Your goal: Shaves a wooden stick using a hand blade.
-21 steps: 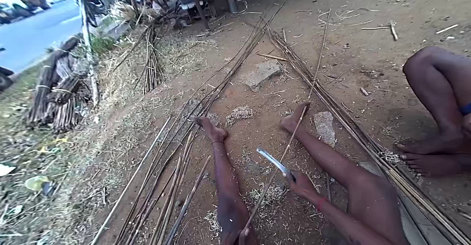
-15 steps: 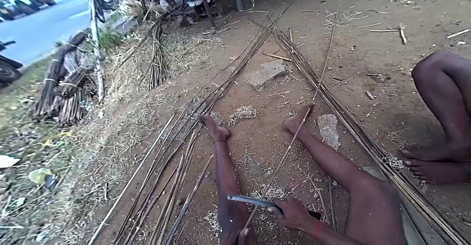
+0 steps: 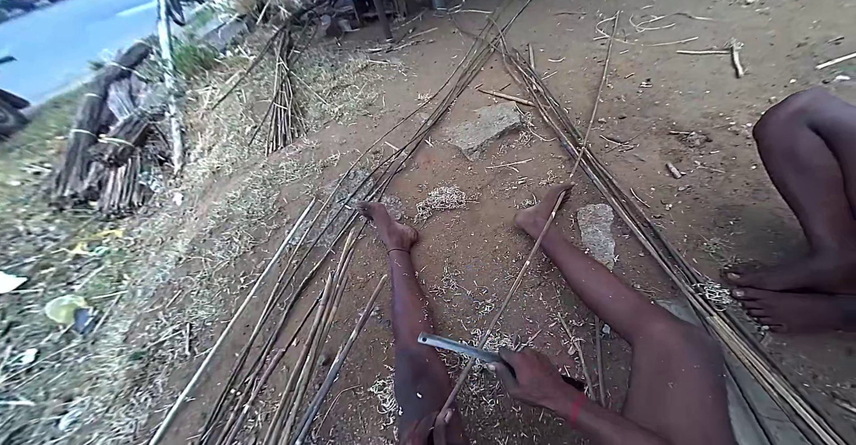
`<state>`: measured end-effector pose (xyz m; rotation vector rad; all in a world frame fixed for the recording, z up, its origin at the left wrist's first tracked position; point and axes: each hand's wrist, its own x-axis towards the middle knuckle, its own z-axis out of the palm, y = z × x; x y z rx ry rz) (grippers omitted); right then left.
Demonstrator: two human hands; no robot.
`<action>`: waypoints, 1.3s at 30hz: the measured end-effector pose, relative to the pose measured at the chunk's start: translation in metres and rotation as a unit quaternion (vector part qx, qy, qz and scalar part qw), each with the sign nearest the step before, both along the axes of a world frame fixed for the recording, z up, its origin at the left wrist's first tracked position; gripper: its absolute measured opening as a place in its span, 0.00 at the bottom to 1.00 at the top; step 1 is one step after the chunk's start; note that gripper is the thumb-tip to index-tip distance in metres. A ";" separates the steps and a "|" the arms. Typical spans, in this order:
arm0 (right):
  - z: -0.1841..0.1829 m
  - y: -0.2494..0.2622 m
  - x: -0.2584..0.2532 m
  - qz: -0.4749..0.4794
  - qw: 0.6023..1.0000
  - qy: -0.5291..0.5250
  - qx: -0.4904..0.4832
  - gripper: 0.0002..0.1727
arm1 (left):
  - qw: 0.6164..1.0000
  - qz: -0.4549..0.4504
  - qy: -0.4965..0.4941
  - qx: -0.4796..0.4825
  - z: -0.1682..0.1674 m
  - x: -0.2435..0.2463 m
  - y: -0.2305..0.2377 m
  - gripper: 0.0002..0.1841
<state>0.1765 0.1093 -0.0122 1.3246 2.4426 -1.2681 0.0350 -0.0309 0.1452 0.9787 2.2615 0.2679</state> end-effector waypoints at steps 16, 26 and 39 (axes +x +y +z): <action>-0.016 0.014 -0.003 -0.069 0.997 -0.002 -0.018 0.30 | 0.997 -0.001 0.026 0.078 -0.110 -0.043 -0.046 0.25; -0.016 0.003 -0.004 -0.057 0.998 -0.001 -0.013 0.30 | 0.997 -0.013 0.000 0.075 -0.108 -0.049 -0.045 0.23; -0.022 0.016 -0.005 -0.107 0.993 0.016 -0.035 0.30 | 0.996 -0.029 -0.049 0.067 -0.114 -0.058 -0.039 0.24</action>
